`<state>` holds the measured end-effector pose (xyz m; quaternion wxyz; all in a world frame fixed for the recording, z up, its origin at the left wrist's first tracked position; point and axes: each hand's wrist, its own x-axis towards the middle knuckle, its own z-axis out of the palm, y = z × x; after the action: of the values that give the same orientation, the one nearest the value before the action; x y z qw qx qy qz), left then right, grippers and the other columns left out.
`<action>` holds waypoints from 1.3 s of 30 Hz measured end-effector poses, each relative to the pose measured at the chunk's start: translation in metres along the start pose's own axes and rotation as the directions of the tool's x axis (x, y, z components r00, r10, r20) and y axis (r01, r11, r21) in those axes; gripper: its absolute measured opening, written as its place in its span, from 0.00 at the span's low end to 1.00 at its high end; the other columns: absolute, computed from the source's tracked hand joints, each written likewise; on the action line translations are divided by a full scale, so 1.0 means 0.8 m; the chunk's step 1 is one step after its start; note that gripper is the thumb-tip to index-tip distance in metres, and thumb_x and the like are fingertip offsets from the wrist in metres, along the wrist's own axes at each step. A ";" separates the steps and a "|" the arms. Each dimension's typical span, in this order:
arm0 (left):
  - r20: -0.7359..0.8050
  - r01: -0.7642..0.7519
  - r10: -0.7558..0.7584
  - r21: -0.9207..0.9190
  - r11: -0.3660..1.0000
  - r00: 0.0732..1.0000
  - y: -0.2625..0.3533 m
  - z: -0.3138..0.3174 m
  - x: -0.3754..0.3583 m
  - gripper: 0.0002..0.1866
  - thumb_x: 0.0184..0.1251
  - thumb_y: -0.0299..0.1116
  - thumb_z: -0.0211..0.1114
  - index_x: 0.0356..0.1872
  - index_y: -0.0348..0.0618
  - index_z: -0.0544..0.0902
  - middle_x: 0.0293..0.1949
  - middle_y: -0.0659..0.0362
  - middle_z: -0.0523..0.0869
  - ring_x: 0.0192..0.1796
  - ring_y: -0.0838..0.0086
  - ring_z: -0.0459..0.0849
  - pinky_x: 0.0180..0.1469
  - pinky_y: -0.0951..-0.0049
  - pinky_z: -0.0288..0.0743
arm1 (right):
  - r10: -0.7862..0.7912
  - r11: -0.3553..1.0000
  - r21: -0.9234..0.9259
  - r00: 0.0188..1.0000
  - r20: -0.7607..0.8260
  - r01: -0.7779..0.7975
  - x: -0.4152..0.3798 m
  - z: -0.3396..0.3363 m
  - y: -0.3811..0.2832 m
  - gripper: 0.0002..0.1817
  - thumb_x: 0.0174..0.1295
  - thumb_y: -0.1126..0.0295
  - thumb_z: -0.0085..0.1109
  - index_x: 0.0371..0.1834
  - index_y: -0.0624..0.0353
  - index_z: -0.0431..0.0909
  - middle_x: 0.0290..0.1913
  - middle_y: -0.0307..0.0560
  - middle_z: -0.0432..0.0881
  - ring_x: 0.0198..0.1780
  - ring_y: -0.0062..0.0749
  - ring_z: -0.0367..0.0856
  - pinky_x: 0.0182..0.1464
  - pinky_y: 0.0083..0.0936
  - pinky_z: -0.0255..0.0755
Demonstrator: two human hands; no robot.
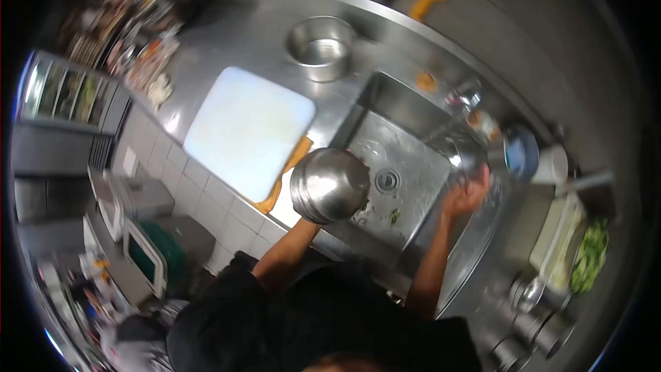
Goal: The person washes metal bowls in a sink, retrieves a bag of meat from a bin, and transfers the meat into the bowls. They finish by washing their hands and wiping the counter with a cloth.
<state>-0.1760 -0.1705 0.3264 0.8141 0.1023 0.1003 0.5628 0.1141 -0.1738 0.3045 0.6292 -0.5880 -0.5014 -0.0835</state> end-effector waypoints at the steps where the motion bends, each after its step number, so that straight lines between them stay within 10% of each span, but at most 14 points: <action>1: 0.001 -0.004 0.004 0.022 1.000 1.000 -0.002 -0.003 -0.002 0.28 0.68 0.47 0.54 0.63 0.43 0.63 0.59 0.47 0.70 0.60 0.54 0.71 0.61 0.53 0.68 | -0.029 1.000 0.005 0.999 -0.020 0.029 0.004 -0.002 -0.030 0.09 0.59 0.72 0.52 0.40 0.63 0.72 0.59 0.60 0.70 0.57 0.48 0.73 0.57 0.37 0.69; 5: -0.019 -0.016 0.020 0.185 0.983 1.000 0.001 -0.003 0.002 0.27 0.67 0.50 0.54 0.60 0.43 0.64 0.56 0.46 0.72 0.57 0.53 0.73 0.58 0.53 0.69 | -0.102 0.978 0.203 0.944 0.315 0.038 -0.025 0.030 -0.167 0.11 0.53 0.79 0.59 0.27 0.62 0.64 0.60 0.65 0.68 0.63 0.56 0.67 0.63 0.43 0.62; 7: -0.045 -0.021 0.034 0.259 0.966 0.998 0.021 -0.007 0.005 0.27 0.67 0.51 0.54 0.58 0.43 0.65 0.54 0.45 0.73 0.55 0.52 0.74 0.57 0.53 0.70 | -0.096 0.976 0.213 0.803 0.588 -0.039 -0.043 0.053 -0.246 0.13 0.54 0.73 0.63 0.37 0.63 0.68 0.63 0.66 0.64 0.67 0.59 0.61 0.66 0.49 0.57; 11: -0.131 -0.042 0.136 0.550 0.834 0.982 0.097 -0.026 0.011 0.27 0.66 0.54 0.53 0.55 0.43 0.66 0.51 0.44 0.75 0.52 0.50 0.76 0.54 0.53 0.71 | -0.163 0.967 0.254 0.776 0.610 0.003 -0.073 0.093 -0.302 0.33 0.52 0.63 0.66 0.57 0.66 0.62 0.69 0.63 0.54 0.72 0.56 0.51 0.68 0.50 0.50; 14: -0.196 0.033 0.347 0.906 0.422 0.917 0.174 -0.039 0.008 0.27 0.66 0.55 0.53 0.53 0.43 0.66 0.49 0.43 0.76 0.50 0.49 0.77 0.51 0.53 0.71 | 0.141 0.848 0.240 0.636 0.758 -0.473 -0.097 0.137 -0.334 0.62 0.42 0.46 0.73 0.73 0.57 0.39 0.72 0.55 0.45 0.73 0.49 0.47 0.66 0.49 0.55; 18: -0.219 0.292 0.557 0.955 -0.044 0.801 0.328 -0.064 -0.024 0.28 0.65 0.58 0.53 0.50 0.43 0.67 0.46 0.42 0.78 0.47 0.48 0.79 0.48 0.53 0.72 | 0.149 0.509 0.281 0.405 0.902 -0.814 -0.154 0.241 -0.398 0.74 0.28 0.40 0.77 0.74 0.45 0.31 0.74 0.46 0.40 0.73 0.46 0.46 0.66 0.50 0.55; 21: -0.293 0.447 0.497 0.866 -0.224 0.817 0.459 -0.078 -0.080 0.27 0.64 0.53 0.56 0.53 0.43 0.68 0.49 0.42 0.76 0.47 0.47 0.79 0.49 0.56 0.72 | 0.128 0.261 0.154 0.192 0.973 -0.953 -0.233 0.329 -0.403 0.65 0.40 0.46 0.75 0.74 0.42 0.33 0.73 0.45 0.44 0.72 0.43 0.48 0.63 0.51 0.61; 23: -0.247 0.463 0.527 0.823 -0.329 0.813 0.534 -0.093 -0.123 0.25 0.64 0.50 0.58 0.54 0.42 0.68 0.48 0.42 0.76 0.47 0.46 0.78 0.48 0.53 0.72 | 0.198 0.067 0.005 0.019 0.980 -0.998 -0.260 0.368 -0.471 0.39 0.59 0.69 0.59 0.71 0.49 0.47 0.66 0.50 0.60 0.63 0.47 0.66 0.58 0.51 0.68; 26: -0.151 0.430 0.612 0.836 -0.340 0.777 0.620 -0.105 -0.174 0.21 0.63 0.38 0.59 0.54 0.43 0.69 0.47 0.43 0.76 0.45 0.46 0.78 0.46 0.52 0.72 | 0.177 0.093 -0.131 -0.113 0.978 -0.987 -0.319 0.448 -0.520 0.27 0.58 0.70 0.55 0.62 0.62 0.61 0.57 0.55 0.72 0.55 0.49 0.75 0.54 0.52 0.72; 28: -0.071 0.427 0.693 0.831 -0.357 0.717 0.653 -0.109 -0.185 0.21 0.59 0.28 0.58 0.55 0.42 0.69 0.44 0.44 0.75 0.40 0.45 0.78 0.42 0.51 0.73 | 0.080 -0.118 -0.426 -0.436 0.897 -0.897 -0.355 0.495 -0.520 0.19 0.58 0.70 0.49 0.51 0.69 0.69 0.49 0.56 0.78 0.51 0.50 0.78 0.50 0.51 0.75; 33: -0.037 0.410 0.725 0.844 -0.345 0.688 0.735 -0.126 -0.193 0.24 0.55 0.23 0.58 0.56 0.41 0.68 0.43 0.45 0.74 0.39 0.45 0.78 0.40 0.52 0.74 | 0.121 -0.119 -0.463 -0.475 0.871 -0.879 -0.365 0.582 -0.578 0.16 0.57 0.69 0.49 0.46 0.68 0.71 0.45 0.57 0.80 0.46 0.48 0.81 0.44 0.46 0.79; 39: 0.015 0.280 0.680 0.904 -0.322 0.733 0.864 -0.163 -0.146 0.30 0.57 0.33 0.64 0.62 0.41 0.66 0.43 0.45 0.74 0.42 0.47 0.77 0.44 0.56 0.73 | 0.256 -0.001 -0.208 -0.201 0.946 -0.978 -0.343 0.735 -0.624 0.21 0.49 0.78 0.53 0.51 0.64 0.70 0.41 0.49 0.79 0.38 0.33 0.80 0.37 0.27 0.77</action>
<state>-0.8718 -0.0340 0.3998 0.1792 0.5406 0.7205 0.3955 -0.6784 0.0306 0.3178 0.3461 -0.4107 -0.2398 0.8087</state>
